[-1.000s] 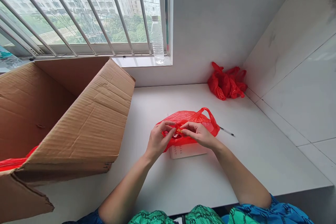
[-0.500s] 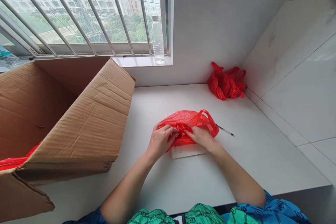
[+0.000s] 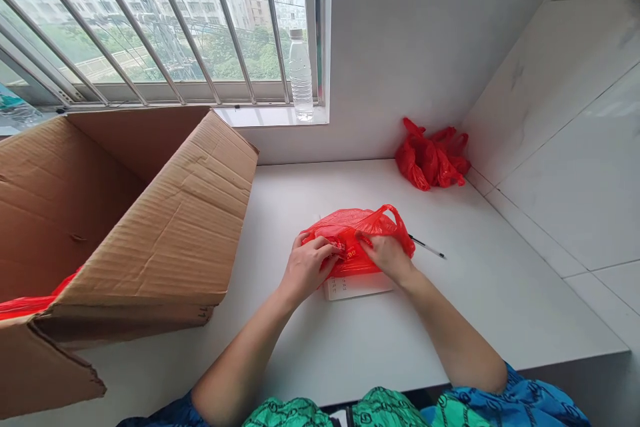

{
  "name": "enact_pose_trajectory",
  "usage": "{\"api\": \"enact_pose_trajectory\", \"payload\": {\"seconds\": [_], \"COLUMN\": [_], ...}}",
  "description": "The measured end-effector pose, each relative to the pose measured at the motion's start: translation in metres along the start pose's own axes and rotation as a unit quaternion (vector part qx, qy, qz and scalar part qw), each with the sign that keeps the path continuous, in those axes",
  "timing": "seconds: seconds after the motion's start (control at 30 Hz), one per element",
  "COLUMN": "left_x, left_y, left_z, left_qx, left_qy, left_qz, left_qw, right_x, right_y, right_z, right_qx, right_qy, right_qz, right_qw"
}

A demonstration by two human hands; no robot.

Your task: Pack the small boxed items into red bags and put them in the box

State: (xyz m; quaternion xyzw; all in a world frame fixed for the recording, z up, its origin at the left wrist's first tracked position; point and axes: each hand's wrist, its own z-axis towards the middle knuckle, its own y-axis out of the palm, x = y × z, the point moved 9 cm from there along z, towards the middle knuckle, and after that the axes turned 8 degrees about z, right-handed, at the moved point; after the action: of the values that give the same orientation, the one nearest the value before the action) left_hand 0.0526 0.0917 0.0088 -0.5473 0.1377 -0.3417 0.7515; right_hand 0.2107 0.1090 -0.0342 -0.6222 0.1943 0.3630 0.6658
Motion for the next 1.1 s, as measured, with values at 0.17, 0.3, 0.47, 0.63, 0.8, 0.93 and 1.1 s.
{"api": "enact_pose_trajectory", "payload": {"seconds": [0.17, 0.3, 0.47, 0.63, 0.8, 0.93, 1.1], "left_x": [0.001, -0.001, -0.001, 0.005, 0.006, 0.000, -0.002], "left_y": [0.003, 0.005, 0.006, -0.003, -0.011, -0.014, -0.011], "left_z": [0.000, -0.001, -0.001, 0.002, 0.002, 0.000, -0.001], "left_qx": [-0.008, -0.007, -0.010, 0.003, 0.018, 0.033, 0.031], "left_qy": [0.001, 0.001, -0.001, 0.001, -0.014, -0.049, -0.076], "left_qz": [0.015, 0.013, 0.011, 0.003, -0.029, -0.090, -0.132], "left_qw": [1.000, 1.000, 1.000, 1.000, 0.999, 0.994, 0.988], "right_x": [-0.006, -0.001, 0.000, -0.027, -0.038, -0.034, -0.047], "right_y": [0.016, 0.008, -0.008, -0.003, 0.004, 0.003, 0.003], "right_z": [-0.009, -0.009, -0.009, -0.013, -0.012, -0.011, -0.014], "right_qx": [-0.056, -0.025, -0.012, -0.093, -0.134, -0.114, -0.129], "right_qy": [-0.025, -0.043, 0.018, 0.022, 0.022, 0.048, 0.013], "right_qz": [-0.052, -0.054, 0.011, 0.200, 0.344, 0.345, 0.335], "right_qw": [0.997, 0.997, 1.000, 0.975, 0.929, 0.930, 0.933]}}
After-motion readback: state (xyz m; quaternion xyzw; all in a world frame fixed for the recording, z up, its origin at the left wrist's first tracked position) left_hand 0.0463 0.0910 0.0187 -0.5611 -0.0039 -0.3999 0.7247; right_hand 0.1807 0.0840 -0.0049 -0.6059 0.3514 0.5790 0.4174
